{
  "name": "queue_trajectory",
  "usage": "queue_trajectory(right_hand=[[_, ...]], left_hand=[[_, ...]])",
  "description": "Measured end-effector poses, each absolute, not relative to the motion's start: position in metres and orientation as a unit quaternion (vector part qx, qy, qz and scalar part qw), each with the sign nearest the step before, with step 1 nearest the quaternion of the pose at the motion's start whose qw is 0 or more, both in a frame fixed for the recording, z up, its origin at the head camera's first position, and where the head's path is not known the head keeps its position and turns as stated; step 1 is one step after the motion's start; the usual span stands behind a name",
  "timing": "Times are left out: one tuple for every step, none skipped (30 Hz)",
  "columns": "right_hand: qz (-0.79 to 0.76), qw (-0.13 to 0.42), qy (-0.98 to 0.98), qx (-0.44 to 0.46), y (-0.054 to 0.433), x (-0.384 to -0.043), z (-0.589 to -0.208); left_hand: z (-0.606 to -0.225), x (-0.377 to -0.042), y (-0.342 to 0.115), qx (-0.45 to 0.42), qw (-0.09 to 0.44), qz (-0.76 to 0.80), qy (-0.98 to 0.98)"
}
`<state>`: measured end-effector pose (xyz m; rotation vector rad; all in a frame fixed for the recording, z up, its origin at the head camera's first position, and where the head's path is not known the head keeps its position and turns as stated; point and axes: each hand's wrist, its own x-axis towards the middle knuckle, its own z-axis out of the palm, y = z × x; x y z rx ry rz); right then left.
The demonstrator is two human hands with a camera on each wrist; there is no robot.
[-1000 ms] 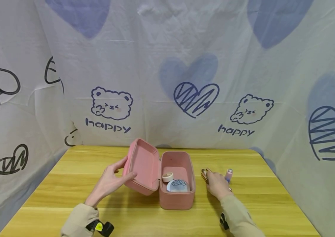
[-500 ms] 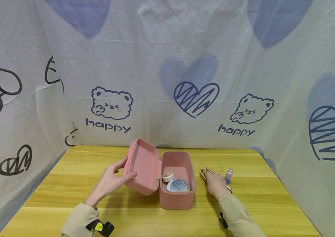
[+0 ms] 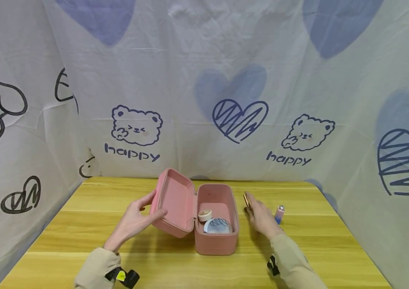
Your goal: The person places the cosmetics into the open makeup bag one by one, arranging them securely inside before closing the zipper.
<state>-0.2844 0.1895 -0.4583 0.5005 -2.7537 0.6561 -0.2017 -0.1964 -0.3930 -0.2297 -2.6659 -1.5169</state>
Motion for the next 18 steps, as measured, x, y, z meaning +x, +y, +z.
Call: queue_trajectory(right_hand=[[0.239,0.135,-0.945,0.175,0.19,-0.285,-0.457],[0.253,0.132,-0.943,0.174,0.19,-0.286,-0.457],[0.268,0.131,-0.939,0.173,0.189,-0.287,-0.456],[0.28,0.131,-0.935,0.171,0.189,-0.288,-0.455],[0.293,0.131,-0.932,0.168,0.189,-0.289,-0.454],[0.305,0.133,-0.928,0.167,0.189,-0.289,-0.453],[0.317,0.138,-0.923,0.169,0.189,-0.29,-0.452],[0.329,0.14,-0.918,0.169,0.189,-0.29,-0.452],[0.341,0.144,-0.913,0.17,0.189,-0.291,-0.451],[0.351,0.144,-0.91,0.167,0.189,-0.291,-0.45],[0.364,0.142,-0.905,0.166,0.19,-0.292,-0.45],[0.382,0.137,-0.899,0.163,0.189,-0.292,-0.448],[0.398,0.131,-0.894,0.159,0.189,-0.292,-0.447],[0.415,0.125,-0.888,0.154,0.189,-0.292,-0.446],[0.428,0.119,-0.883,0.15,0.188,-0.292,-0.444],[0.44,0.115,-0.878,0.148,0.188,-0.292,-0.442],[0.453,0.115,-0.871,0.15,0.187,-0.292,-0.44],[0.461,0.116,-0.866,0.152,0.186,-0.292,-0.437]], left_hand=[[-0.393,-0.202,-0.196,-0.075,0.033,-0.492,-0.867],[-0.393,-0.202,-0.196,-0.075,0.033,-0.492,-0.867],[-0.393,-0.202,-0.196,-0.075,0.033,-0.491,-0.867],[-0.393,-0.202,-0.196,-0.075,0.034,-0.491,-0.867],[-0.393,-0.202,-0.196,-0.076,0.034,-0.491,-0.867],[-0.393,-0.202,-0.196,-0.076,0.034,-0.491,-0.867],[-0.393,-0.202,-0.196,-0.076,0.034,-0.491,-0.867],[-0.393,-0.202,-0.196,-0.076,0.034,-0.491,-0.867],[-0.393,-0.202,-0.196,-0.075,0.034,-0.491,-0.867],[-0.393,-0.202,-0.196,-0.076,0.034,-0.491,-0.867],[-0.393,-0.202,-0.196,-0.076,0.035,-0.491,-0.867],[-0.393,-0.202,-0.196,-0.076,0.035,-0.491,-0.867],[-0.393,-0.202,-0.196,-0.076,0.035,-0.491,-0.867],[-0.393,-0.202,-0.196,-0.077,0.036,-0.49,-0.868],[-0.393,-0.202,-0.196,-0.077,0.036,-0.49,-0.868],[-0.394,-0.202,-0.196,-0.077,0.037,-0.489,-0.868],[-0.394,-0.202,-0.196,-0.077,0.037,-0.489,-0.868],[-0.394,-0.202,-0.196,-0.077,0.037,-0.489,-0.868]])
